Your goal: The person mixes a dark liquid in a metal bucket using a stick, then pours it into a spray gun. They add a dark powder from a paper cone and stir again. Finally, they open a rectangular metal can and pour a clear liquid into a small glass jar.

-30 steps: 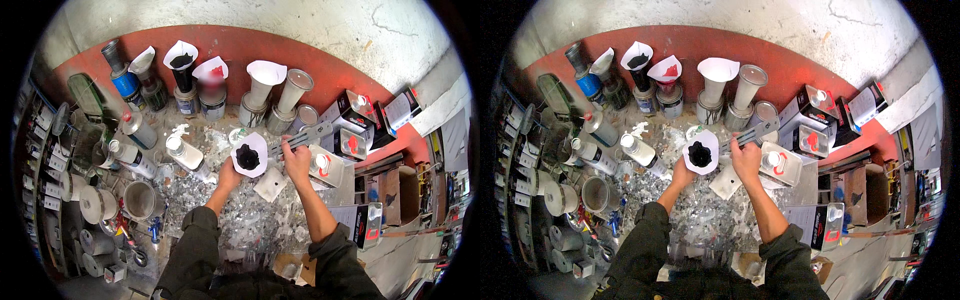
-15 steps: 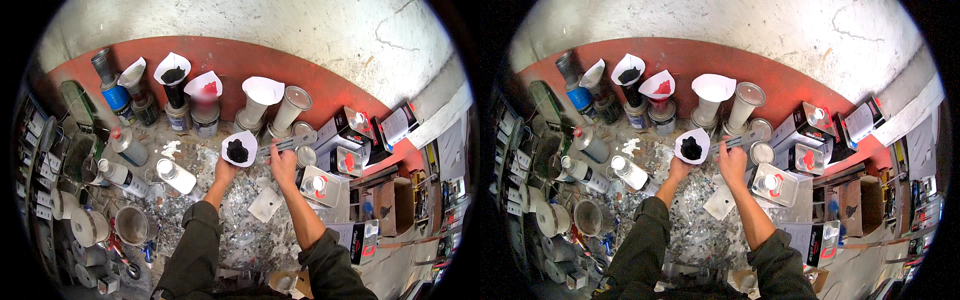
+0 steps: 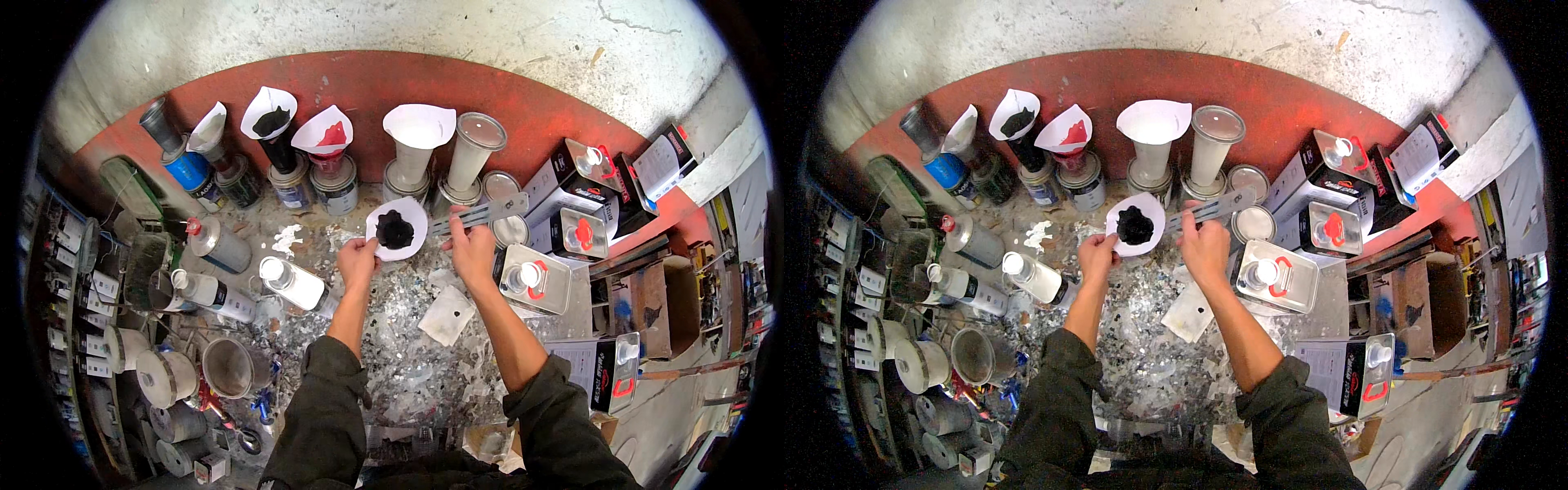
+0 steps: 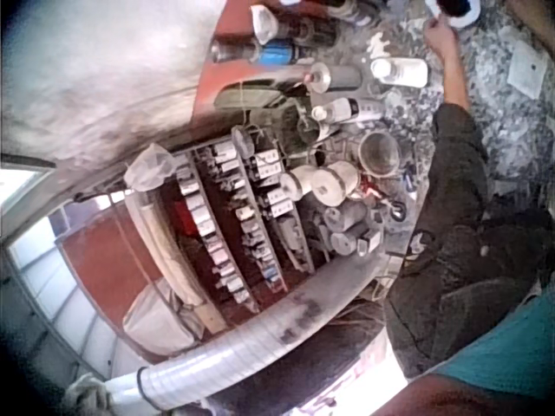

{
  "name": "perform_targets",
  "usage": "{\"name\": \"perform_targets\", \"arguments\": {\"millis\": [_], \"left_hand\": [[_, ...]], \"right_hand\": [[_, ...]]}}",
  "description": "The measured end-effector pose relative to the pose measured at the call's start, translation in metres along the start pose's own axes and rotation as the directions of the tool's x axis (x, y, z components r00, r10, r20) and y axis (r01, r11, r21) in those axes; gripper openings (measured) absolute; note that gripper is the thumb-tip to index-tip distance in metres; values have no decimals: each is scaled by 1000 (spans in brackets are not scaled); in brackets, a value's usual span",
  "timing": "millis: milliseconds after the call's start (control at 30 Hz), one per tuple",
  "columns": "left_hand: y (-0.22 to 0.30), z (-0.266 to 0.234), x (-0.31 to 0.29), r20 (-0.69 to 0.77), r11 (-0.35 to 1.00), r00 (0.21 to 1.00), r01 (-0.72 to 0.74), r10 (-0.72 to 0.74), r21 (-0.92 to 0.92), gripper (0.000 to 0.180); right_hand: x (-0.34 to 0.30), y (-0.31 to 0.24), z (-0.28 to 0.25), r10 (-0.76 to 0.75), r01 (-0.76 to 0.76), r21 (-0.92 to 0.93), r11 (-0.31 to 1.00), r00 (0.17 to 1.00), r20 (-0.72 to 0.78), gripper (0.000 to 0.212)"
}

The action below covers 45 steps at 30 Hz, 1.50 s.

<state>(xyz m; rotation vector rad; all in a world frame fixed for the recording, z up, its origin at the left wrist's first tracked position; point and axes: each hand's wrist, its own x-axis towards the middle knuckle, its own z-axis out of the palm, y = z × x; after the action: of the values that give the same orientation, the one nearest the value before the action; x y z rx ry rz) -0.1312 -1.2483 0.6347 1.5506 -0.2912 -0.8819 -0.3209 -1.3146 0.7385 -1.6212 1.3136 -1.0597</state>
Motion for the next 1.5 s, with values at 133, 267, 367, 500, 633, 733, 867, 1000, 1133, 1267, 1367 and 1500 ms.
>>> {"name": "perform_targets", "arguments": {"millis": [133,267,367,500,633,733,867,1000,1133,1267,1367,1500], "left_hand": [[-2,-5,9,-74,998,997,-20,15,-61,19],[4,0,4,-154,999,988,16,-23,-49,15],[2,2,6,-155,998,987,-22,31,63,15],[10,14,-2,-156,985,987,-19,46,172,22],[3,14,4,-116,975,989,-69,95,211,36],[3,5,-6,-86,995,996,30,-22,92,44],[-3,-16,-86,95,990,990,-92,102,-109,31],[-48,-81,-216,358,996,930,-83,82,-13,21],[-109,-165,-358,148,984,973,169,-176,57,22],[-137,-232,-444,59,939,937,340,-343,57,22],[-128,-262,-469,-32,960,968,251,-249,122,24],[-102,-302,-479,-164,961,969,212,-183,177,33]], "right_hand": [[1,-6,-15,-5,10,81,997,998,-59,30],[-3,-20,-30,-2,22,153,988,992,-129,29],[-8,-28,-43,-14,62,253,965,983,-185,29],[-27,-38,-55,42,65,384,921,964,-262,31],[-46,-33,-48,172,-14,512,859,949,-262,35],[-58,-29,-38,329,-137,628,766,923,-199,35],[-77,-24,-29,508,-273,747,606,856,-99,39],[-101,-10,-12,635,-269,917,295,772,23,42],[-119,29,4,607,-291,954,-68,748,271,50],[-142,32,1,517,-251,926,-283,773,368,42],[-153,29,-7,386,-236,892,-386,837,388,38],[-197,-10,-14,148,-390,751,-534,831,537,35]]}}
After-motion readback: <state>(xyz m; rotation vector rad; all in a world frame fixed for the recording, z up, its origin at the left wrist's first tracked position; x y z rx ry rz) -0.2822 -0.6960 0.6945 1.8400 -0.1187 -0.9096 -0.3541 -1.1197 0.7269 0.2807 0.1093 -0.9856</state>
